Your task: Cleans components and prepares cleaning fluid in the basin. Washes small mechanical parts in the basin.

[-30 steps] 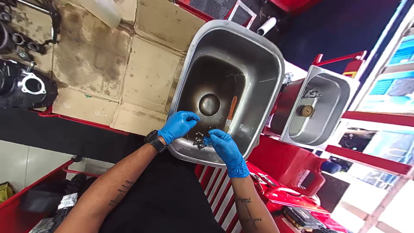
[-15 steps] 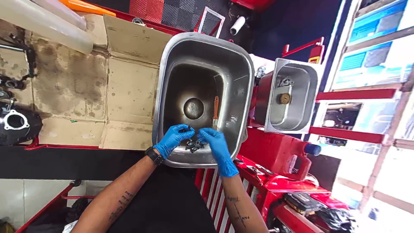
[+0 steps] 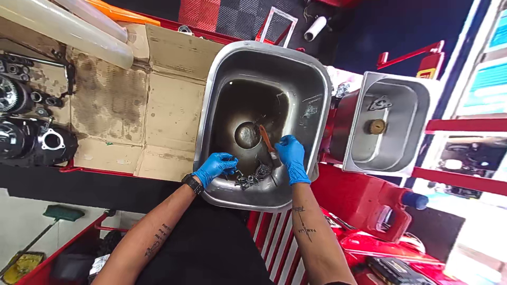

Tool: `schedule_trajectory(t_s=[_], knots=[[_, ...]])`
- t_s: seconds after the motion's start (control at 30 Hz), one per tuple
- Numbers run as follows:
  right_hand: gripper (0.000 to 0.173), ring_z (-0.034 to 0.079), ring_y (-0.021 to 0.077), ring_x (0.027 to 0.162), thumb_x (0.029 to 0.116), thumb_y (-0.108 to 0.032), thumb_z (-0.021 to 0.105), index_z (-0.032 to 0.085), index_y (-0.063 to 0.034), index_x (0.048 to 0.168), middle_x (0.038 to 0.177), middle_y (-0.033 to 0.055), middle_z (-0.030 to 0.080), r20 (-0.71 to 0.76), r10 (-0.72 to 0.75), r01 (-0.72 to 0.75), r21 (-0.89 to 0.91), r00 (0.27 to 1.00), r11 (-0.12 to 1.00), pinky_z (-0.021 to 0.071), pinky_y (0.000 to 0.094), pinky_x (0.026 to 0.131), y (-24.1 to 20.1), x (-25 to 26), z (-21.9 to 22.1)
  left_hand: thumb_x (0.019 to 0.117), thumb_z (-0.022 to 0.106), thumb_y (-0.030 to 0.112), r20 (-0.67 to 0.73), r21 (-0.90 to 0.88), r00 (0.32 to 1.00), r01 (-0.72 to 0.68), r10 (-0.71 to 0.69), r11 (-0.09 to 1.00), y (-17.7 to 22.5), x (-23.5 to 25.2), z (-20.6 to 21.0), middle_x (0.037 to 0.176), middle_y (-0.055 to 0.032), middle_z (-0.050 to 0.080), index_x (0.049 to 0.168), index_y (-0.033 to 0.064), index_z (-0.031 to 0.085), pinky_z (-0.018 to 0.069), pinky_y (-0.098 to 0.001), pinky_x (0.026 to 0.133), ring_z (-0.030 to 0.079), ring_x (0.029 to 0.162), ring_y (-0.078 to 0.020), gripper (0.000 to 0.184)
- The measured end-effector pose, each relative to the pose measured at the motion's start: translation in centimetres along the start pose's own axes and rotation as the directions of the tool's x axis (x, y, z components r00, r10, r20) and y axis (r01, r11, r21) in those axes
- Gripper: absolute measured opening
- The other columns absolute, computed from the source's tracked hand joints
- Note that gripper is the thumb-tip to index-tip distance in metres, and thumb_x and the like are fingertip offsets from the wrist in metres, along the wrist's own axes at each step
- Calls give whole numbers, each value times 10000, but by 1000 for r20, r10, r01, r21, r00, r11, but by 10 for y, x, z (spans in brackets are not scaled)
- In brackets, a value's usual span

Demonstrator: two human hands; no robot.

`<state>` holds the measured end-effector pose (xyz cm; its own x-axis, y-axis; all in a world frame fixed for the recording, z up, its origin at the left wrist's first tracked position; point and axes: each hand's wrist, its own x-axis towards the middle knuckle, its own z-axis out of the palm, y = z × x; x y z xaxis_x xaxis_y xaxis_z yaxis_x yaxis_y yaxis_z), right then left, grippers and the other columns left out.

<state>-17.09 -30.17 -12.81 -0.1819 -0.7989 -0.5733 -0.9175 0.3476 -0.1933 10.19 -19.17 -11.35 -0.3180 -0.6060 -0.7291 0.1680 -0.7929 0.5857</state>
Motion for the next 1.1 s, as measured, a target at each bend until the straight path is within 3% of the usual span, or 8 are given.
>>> schedule_trajectory(t_s=[0.13,0.27,0.37,0.47,0.57,0.63,0.77,1.1], knots=[[498,611,458,1188,881,-281,778,654,9,1268,1276,272,630,91,-35,46,-121,995,992,476,659,985,7,6,29,965,695,87,-14,63,1000,1,-1,998,-3,8,-3,966,-65,701,1157,-17,664,588,-268,757,687,800,-104,220],[396,637,445,1135,863,-199,765,668,2,1189,1205,264,659,116,-54,76,-195,992,978,488,657,938,4,7,31,940,690,20,-28,88,1000,11,-9,996,-2,9,-3,1061,-104,685,1204,-24,653,586,-269,791,683,835,-111,269],[401,659,461,1072,886,-196,736,641,-11,1230,1117,264,688,49,-79,82,-70,996,994,487,685,905,6,11,11,939,685,8,-52,76,998,23,-19,997,0,11,-3,1022,-91,687,1192,-25,654,581,-263,778,677,813,-105,257],[399,679,360,1007,897,-189,744,650,0,1236,1083,220,698,-26,-118,121,177,993,977,519,577,918,20,16,12,945,673,-5,-59,61,997,45,-41,997,-3,13,-4,1052,-105,683,1227,-24,645,576,-266,795,675,832,-110,284],[315,716,134,838,885,-118,764,663,-4,1161,980,68,723,-100,-300,294,629,949,719,620,331,790,5,-12,19,964,663,20,-83,98,995,70,-62,993,-4,19,-5,1055,-116,695,1242,-31,642,577,-267,794,679,828,-109,284],[270,733,161,902,895,-33,726,652,27,1148,1008,79,743,-108,-432,339,795,895,503,633,359,833,-24,-45,29,965,665,34,-80,122,993,93,-84,988,-6,22,-5,1028,-116,707,1242,-35,646,581,-272,786,685,816,-113,286],[240,726,127,952,901,-64,729,698,16,1125,1040,74,750,-161,-503,474,652,849,592,609,320,883,-33,-45,52,966,662,33,-75,142,993,101,-91,985,-9,21,-4,977,-94,704,1212,-39,653,581,-266,764,677,781,-101,257],[228,729,113,950,919,-80,720,694,16,1125,1049,73,750,-203,-607,580,622,768,526,619,311,877,-44,-71,57,949,652,6,-133,149,991,34,-14,988,-20,10,-3,983,-111,693,1189,-58,651,580,-264,772,668,790,-102,249]])
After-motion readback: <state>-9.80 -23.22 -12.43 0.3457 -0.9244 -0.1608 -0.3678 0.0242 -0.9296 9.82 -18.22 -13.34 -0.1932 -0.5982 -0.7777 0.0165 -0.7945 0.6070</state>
